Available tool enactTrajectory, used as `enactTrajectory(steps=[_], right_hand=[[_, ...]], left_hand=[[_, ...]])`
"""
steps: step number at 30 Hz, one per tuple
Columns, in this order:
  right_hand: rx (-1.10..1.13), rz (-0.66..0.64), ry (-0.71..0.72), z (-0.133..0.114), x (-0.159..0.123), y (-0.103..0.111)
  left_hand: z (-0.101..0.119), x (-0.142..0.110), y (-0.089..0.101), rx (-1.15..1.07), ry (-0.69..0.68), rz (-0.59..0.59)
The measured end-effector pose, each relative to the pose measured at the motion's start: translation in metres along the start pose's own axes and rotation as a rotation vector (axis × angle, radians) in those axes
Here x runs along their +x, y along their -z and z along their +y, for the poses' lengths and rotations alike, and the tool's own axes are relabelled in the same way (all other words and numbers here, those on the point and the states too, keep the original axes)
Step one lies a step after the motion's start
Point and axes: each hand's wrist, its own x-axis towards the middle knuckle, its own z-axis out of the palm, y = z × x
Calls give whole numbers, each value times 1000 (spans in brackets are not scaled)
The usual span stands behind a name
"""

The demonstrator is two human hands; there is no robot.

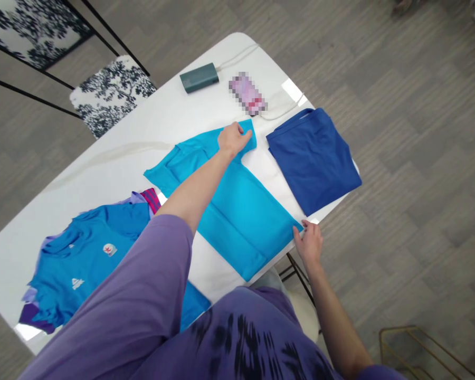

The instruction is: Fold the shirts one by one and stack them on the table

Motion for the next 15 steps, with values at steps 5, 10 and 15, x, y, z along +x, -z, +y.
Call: enactTrajectory(steps=[5,10,15], right_hand=[[1,-58,-7,3,4,-6],[178,-105,102,4,-8,3],[325,-107,279,-3,-39,16]], left_hand=[[2,47,-43,-46,-31,57],[-5,47,-12,-241,71,86],[-46,-18,100,-660,282,159]])
